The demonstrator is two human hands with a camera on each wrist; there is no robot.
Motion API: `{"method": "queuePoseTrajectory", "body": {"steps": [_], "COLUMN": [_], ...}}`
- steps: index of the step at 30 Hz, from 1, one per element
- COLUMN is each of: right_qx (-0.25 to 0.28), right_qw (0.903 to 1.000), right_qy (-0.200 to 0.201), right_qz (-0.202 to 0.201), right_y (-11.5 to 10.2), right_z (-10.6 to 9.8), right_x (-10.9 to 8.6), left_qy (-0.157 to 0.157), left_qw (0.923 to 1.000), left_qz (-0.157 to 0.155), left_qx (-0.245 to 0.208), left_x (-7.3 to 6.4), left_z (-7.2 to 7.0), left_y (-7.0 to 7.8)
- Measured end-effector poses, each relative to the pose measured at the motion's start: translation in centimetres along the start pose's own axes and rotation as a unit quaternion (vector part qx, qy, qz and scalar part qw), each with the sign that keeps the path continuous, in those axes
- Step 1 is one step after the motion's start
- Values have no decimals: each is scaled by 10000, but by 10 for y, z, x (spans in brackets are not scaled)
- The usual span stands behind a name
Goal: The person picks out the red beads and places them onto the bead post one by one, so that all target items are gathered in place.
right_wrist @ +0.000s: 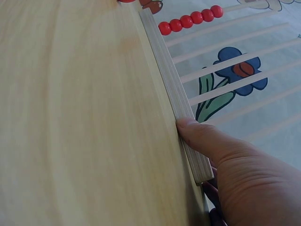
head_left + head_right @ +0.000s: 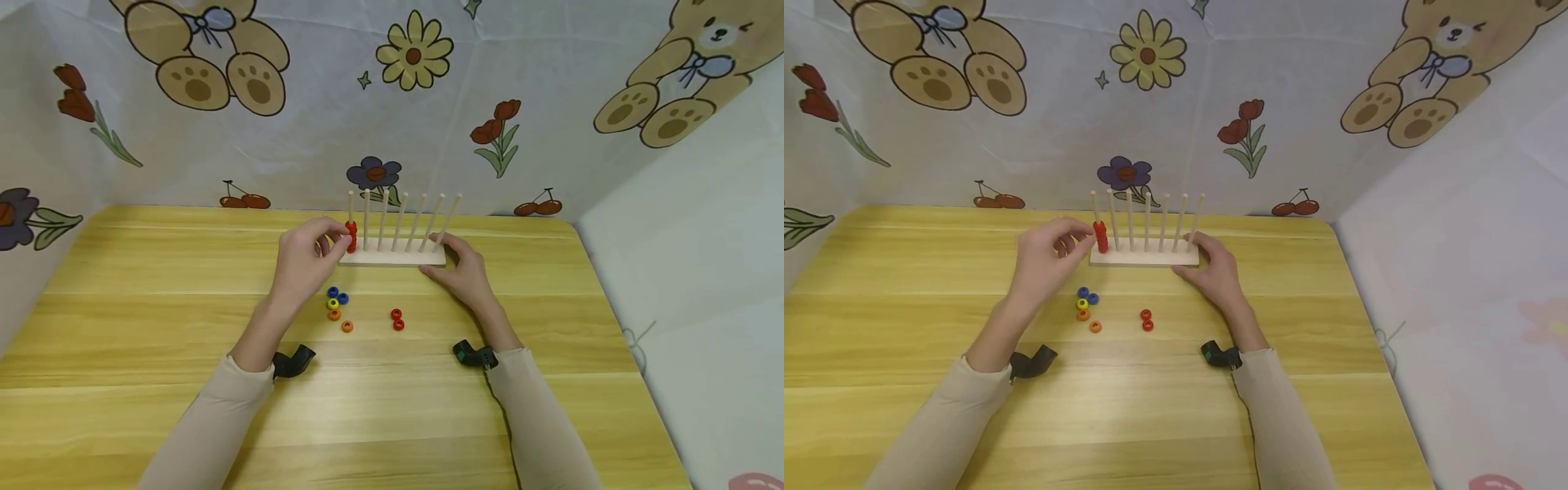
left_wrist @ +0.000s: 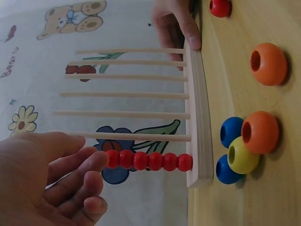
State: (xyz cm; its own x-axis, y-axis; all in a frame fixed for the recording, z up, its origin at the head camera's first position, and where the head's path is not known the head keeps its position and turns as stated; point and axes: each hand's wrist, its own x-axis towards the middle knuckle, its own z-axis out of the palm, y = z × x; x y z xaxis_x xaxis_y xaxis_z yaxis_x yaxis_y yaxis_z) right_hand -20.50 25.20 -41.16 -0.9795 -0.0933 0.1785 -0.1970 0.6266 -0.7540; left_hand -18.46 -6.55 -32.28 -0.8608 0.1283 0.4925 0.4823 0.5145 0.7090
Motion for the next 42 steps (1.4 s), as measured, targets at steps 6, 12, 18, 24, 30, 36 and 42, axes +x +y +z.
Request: {"method": "queuePoseTrajectory", "body": {"steps": [6, 12, 18, 24, 30, 36, 42], "right_qx": [18, 17, 13, -2, 10, 8, 10], "right_qw": [10000, 10000, 10000, 10000, 10000, 10000, 10000], "right_qy": [12, 25, 29, 16, -15, -4, 13], "right_qz": [1, -10, -16, -4, 5, -52, -97], "right_y": [-1, -1, -1, -1, 0, 0, 0], "right_z": [-1, -2, 0, 0, -1, -1, 0], "right_x": [0, 1, 1, 0, -1, -1, -1], "left_qy": [-1198, -2441, -2786, -2980, -3217, -3313, -3393], "left_qw": [9926, 9692, 9597, 9540, 9459, 9419, 9386], "left_qz": [-163, -182, -71, 115, 256, 474, 611], "left_qx": [55, 265, 359, 303, 350, 277, 128], "left_x": [-7, -15, -23, -30, -36, -41, -45], "left_z": [16, 37, 49, 58, 64, 69, 72], "left_y": [-5, -9, -9, -5, 2, 7, 12]}}
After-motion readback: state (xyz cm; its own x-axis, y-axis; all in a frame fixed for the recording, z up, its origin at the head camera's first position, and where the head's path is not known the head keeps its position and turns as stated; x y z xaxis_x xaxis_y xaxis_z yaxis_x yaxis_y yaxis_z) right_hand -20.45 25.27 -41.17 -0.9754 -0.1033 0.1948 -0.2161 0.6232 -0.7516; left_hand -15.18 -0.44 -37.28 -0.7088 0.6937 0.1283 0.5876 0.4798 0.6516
